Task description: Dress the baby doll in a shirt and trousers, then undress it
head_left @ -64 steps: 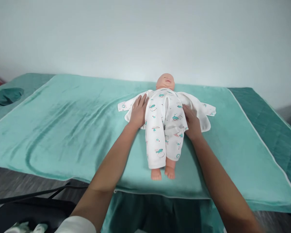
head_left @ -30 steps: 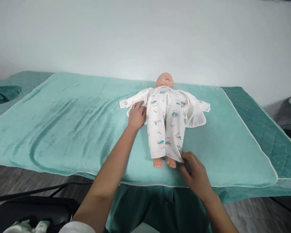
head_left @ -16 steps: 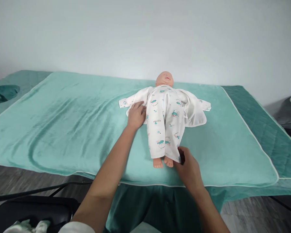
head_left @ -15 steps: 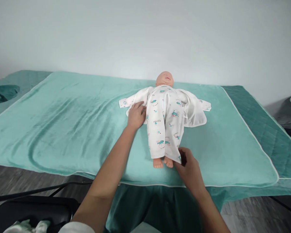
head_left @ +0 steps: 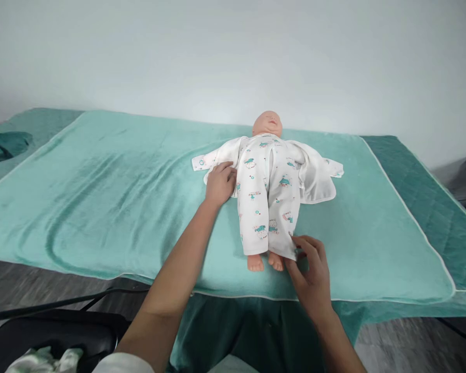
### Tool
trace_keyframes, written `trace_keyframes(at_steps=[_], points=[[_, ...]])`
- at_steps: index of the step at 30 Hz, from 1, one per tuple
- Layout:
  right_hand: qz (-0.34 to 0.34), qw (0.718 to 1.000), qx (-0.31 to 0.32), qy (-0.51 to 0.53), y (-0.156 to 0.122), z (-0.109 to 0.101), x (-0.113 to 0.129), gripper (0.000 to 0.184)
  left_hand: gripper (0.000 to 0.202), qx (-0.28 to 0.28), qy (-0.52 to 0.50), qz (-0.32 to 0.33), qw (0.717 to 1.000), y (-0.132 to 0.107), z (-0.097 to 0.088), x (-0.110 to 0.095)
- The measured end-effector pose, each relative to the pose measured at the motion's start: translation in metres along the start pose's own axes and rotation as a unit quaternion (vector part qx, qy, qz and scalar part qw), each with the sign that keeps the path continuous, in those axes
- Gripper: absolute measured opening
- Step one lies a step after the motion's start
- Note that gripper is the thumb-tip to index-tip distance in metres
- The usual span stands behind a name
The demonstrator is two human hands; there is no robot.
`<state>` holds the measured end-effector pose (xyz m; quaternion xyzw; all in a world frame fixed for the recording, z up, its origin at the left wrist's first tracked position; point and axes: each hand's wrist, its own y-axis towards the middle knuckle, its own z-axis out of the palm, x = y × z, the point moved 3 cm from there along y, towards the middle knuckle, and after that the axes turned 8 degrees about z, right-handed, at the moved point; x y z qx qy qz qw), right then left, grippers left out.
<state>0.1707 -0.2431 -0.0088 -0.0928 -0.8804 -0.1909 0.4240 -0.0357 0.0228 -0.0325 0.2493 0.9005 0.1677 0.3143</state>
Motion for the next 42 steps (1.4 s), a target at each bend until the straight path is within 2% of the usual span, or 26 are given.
trace_keyframes(at_steps=[3, 6, 9, 12, 14, 17, 21, 27, 30, 33, 35, 39, 42], points=[[-0.103, 0.993, 0.006, -0.055, 0.007, 0.003, 0.008, 0.033, 0.023, -0.003, -0.005, -0.002, 1.0, 0.0, 0.001, 0.001], [-0.149, 0.985, 0.067, -0.052, 0.015, 0.008, 0.022, 0.023, 0.023, -0.003, -0.007, -0.004, 1.0, 0.0, 0.002, 0.002], [-0.115, 0.989, 0.093, 0.025, 0.019, 0.007, 0.036, 0.016, 0.023, -0.003, -0.005, -0.001, 1.0, 0.001, 0.002, 0.002], [-0.03, 0.992, 0.071, 0.101, 0.021, 0.002, 0.041, 0.013, 0.022, -0.01, -0.009, 0.004, 1.0, 0.001, 0.002, 0.002], [0.002, 0.992, 0.056, 0.114, 0.02, -0.001, 0.039, 0.012, 0.022, -0.014, -0.011, 0.006, 1.0, 0.001, 0.001, 0.002], [0.007, 0.993, 0.054, 0.109, 0.018, -0.003, 0.034, 0.01, 0.022, -0.013, -0.015, 0.001, 1.0, 0.001, 0.001, 0.002], [0.0, 0.988, 0.109, 0.107, 0.011, -0.002, 0.027, 0.013, 0.022, -0.009, -0.024, -0.008, 1.0, 0.001, 0.0, 0.002], [-0.131, 0.98, 0.146, 0.039, 0.004, -0.008, 0.022, 0.015, 0.023, -0.009, -0.031, -0.014, 0.999, 0.001, 0.0, 0.002], [-0.17, 0.973, 0.151, 0.031, 0.005, -0.017, 0.023, 0.014, 0.024, -0.013, -0.035, -0.009, 0.999, 0.0, -0.001, 0.002], [-0.174, 0.976, 0.121, 0.043, 0.007, -0.024, 0.033, 0.015, 0.023, -0.017, -0.039, -0.001, 0.999, 0.0, -0.001, 0.002], [-0.17, 0.978, 0.121, 0.023, 0.009, -0.022, 0.045, 0.016, 0.023, -0.02, -0.04, 0.002, 0.999, 0.001, -0.001, 0.002], [-0.151, 0.968, 0.168, -0.108, 0.014, -0.002, 0.065, 0.028, 0.023, -0.016, -0.044, -0.008, 0.999, 0.001, -0.002, 0.003], [-0.116, 0.952, 0.195, -0.205, 0.017, 0.012, 0.069, 0.031, 0.023, -0.017, -0.049, -0.013, 0.999, 0.001, -0.002, 0.003]])
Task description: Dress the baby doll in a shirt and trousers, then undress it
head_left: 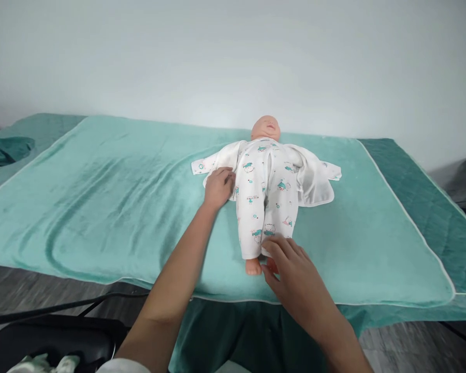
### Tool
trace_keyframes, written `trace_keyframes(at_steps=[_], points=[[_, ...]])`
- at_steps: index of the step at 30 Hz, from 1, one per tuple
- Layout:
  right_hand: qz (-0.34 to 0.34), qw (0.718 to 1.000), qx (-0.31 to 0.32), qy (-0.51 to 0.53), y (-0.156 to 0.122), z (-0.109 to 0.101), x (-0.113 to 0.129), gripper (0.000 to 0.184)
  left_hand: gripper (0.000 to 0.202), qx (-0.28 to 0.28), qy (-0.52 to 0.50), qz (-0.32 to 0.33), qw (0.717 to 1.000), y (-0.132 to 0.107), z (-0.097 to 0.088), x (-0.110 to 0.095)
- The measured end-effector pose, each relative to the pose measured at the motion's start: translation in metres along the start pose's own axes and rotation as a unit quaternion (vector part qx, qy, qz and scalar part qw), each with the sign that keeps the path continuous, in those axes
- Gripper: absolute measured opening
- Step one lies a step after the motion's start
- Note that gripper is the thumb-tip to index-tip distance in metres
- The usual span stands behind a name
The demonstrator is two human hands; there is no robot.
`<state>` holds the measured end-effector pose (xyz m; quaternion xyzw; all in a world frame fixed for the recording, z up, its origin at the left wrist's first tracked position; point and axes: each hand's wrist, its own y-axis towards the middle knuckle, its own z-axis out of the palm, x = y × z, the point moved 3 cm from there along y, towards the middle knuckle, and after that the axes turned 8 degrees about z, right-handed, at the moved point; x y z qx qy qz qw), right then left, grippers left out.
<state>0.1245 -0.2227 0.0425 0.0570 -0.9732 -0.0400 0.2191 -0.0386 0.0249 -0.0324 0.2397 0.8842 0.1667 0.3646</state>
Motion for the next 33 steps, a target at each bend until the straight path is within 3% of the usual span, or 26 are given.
trace_keyframes(at_steps=[6, 13, 21, 27, 33], points=[[-0.004, 0.998, -0.031, -0.061, 0.008, 0.016, 0.004, 0.016, 0.024, 0.003, 0.001, -0.005, 1.0, 0.0, -0.001, -0.001], [-0.038, 0.998, -0.053, -0.01, 0.01, 0.02, -0.002, 0.015, 0.023, 0.0, -0.008, -0.007, 1.0, 0.0, -0.003, -0.004], [-0.049, 0.996, -0.044, -0.057, 0.009, 0.022, -0.001, 0.015, 0.023, -0.003, -0.014, -0.009, 1.0, -0.001, -0.004, -0.003], [-0.065, 0.996, -0.052, -0.012, 0.012, 0.024, -0.005, 0.015, 0.023, 0.002, -0.016, -0.009, 1.0, 0.0, -0.003, -0.003], [-0.061, 0.995, -0.013, 0.074, 0.012, 0.015, -0.011, 0.023, 0.023, -0.002, -0.019, -0.004, 1.0, 0.0, -0.003, -0.002]])
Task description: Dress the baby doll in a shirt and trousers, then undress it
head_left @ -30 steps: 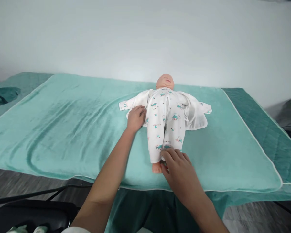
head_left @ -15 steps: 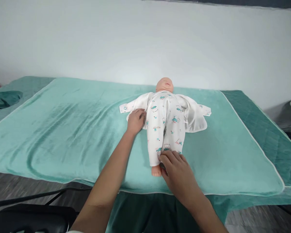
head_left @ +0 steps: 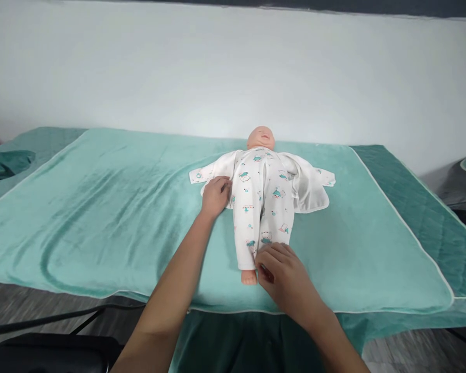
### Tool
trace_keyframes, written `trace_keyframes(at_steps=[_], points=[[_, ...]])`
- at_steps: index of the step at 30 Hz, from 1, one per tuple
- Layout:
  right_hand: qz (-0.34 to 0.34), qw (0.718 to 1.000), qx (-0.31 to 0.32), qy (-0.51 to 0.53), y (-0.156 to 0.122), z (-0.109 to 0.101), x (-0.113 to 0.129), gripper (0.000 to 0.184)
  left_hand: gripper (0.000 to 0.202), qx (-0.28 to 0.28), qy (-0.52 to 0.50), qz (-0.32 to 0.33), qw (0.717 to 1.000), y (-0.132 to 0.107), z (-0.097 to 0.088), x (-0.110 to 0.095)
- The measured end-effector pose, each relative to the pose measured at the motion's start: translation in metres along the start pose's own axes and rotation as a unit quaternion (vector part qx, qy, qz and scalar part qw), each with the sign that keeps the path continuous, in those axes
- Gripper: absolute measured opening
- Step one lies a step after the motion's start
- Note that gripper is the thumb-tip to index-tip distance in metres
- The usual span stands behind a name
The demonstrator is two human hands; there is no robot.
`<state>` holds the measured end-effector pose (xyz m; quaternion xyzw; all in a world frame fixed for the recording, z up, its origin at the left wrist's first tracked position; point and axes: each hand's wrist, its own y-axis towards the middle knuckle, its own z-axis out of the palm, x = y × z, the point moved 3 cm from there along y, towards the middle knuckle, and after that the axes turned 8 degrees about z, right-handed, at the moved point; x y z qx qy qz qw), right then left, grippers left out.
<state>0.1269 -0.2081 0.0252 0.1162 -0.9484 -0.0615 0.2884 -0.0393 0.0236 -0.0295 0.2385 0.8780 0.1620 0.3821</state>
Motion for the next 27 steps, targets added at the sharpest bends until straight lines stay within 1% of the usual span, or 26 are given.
trace_keyframes(at_steps=[3, 6, 8, 10, 11, 15, 17, 22, 27], points=[[-0.012, 1.0, 0.009, 0.009, -0.001, -0.004, 0.002, 0.024, 0.023, 0.001, -0.001, -0.005, 1.0, 0.0, 0.0, 0.0], [-0.02, 0.999, 0.026, -0.018, -0.005, -0.003, 0.004, 0.021, 0.023, -0.001, -0.002, -0.007, 1.0, 0.0, -0.001, 0.0], [-0.017, 0.998, 0.034, -0.045, -0.007, 0.0, 0.005, 0.026, 0.023, -0.001, -0.002, -0.005, 1.0, 0.0, 0.0, 0.0], [-0.016, 0.997, 0.026, -0.067, -0.009, 0.004, 0.006, 0.031, 0.022, -0.003, -0.001, -0.001, 1.0, 0.0, 0.0, 0.001], [-0.018, 0.997, 0.018, -0.075, -0.009, 0.006, 0.006, 0.031, 0.022, -0.005, -0.001, 0.001, 1.0, 0.0, 0.0, 0.0], [-0.032, 0.995, -0.009, -0.089, -0.008, 0.012, 0.005, 0.021, 0.022, -0.004, -0.002, 0.0, 1.0, 0.0, -0.001, -0.001], [-0.036, 0.996, -0.012, -0.082, -0.006, 0.013, 0.004, 0.018, 0.022, 0.0, -0.001, -0.004, 1.0, 0.0, -0.002, -0.002], [-0.021, 0.999, 0.025, -0.028, -0.009, 0.009, 0.002, 0.02, 0.022, 0.0, -0.002, -0.005, 1.0, 0.0, -0.002, -0.003], [-0.017, 0.998, 0.067, -0.002, -0.012, -0.002, 0.005, 0.018, 0.022, 0.001, -0.001, -0.005, 1.0, 0.0, -0.002, -0.002]])
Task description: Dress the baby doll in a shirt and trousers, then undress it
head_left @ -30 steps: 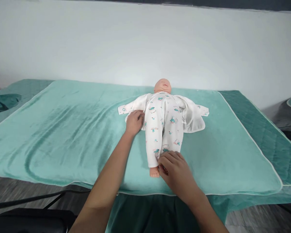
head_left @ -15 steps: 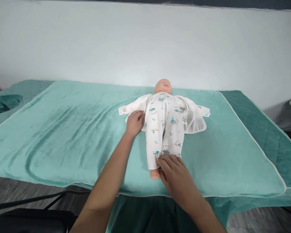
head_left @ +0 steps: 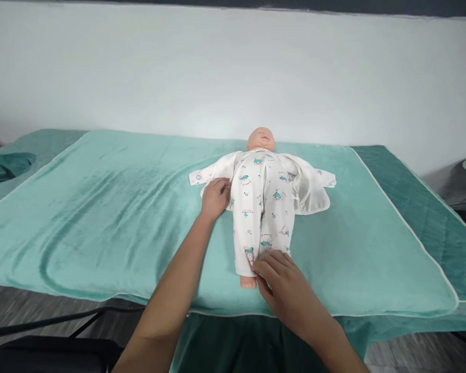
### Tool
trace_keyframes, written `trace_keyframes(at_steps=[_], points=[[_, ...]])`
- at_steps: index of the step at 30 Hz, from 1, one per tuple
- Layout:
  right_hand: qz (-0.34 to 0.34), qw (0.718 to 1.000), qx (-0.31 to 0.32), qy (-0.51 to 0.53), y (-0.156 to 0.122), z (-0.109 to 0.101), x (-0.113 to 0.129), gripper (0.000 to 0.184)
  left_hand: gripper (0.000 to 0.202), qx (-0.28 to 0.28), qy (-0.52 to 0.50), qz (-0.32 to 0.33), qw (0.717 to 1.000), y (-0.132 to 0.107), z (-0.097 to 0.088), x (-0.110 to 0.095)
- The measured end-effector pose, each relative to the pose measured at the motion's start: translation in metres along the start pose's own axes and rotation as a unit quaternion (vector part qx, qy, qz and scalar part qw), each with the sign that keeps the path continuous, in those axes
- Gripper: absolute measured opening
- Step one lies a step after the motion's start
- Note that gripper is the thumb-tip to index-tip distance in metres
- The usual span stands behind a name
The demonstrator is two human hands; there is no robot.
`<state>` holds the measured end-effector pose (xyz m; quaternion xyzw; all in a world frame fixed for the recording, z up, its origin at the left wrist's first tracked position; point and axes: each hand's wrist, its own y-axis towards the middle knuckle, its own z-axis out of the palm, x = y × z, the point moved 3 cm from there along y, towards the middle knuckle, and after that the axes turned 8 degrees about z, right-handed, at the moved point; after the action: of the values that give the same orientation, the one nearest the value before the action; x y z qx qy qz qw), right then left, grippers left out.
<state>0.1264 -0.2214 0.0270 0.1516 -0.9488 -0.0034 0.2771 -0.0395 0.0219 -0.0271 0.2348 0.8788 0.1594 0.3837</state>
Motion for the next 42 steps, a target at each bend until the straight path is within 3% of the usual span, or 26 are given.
trace_keyframes(at_steps=[3, 9, 15, 19, 23, 33, 36, 39, 42], points=[[-0.002, 1.0, 0.004, 0.031, 0.001, -0.009, 0.001, 0.012, 0.022, 0.0, 0.0, 0.004, 1.0, 0.0, 0.0, 0.001], [0.018, 0.995, -0.095, 0.028, 0.0, -0.016, -0.007, 0.012, 0.022, 0.0, 0.001, 0.002, 1.0, 0.001, 0.001, 0.003], [0.009, 0.993, -0.103, 0.059, -0.005, -0.016, -0.013, 0.01, 0.022, -0.003, -0.002, 0.005, 1.0, 0.0, 0.0, 0.001], [-0.044, 0.985, -0.167, 0.009, -0.002, -0.018, -0.018, 0.028, 0.022, 0.002, -0.003, 0.002, 1.0, 0.0, 0.0, 0.0], [-0.055, 0.984, -0.171, -0.02, 0.0, -0.011, -0.026, 0.027, 0.022, 0.0, -0.003, -0.001, 1.0, 0.0, 0.0, 0.001], [-0.04, 0.98, -0.165, 0.108, -0.012, -0.014, -0.027, 0.02, 0.023, -0.002, 0.0, 0.007, 1.0, 0.0, 0.0, 0.001], [-0.013, 0.969, -0.232, 0.078, -0.003, -0.022, -0.05, 0.025, 0.026, 0.021, 0.04, 0.027, 0.999, -0.002, 0.001, -0.003], [0.046, 0.953, -0.298, -0.028, 0.018, -0.029, -0.09, 0.037, 0.033, 0.062, 0.081, 0.101, 0.99, -0.009, 0.002, -0.012], [0.051, 0.958, -0.267, -0.092, 0.044, -0.029, -0.125, 0.044, 0.039, 0.099, 0.097, 0.172, 0.975, -0.02, 0.001, -0.021]])
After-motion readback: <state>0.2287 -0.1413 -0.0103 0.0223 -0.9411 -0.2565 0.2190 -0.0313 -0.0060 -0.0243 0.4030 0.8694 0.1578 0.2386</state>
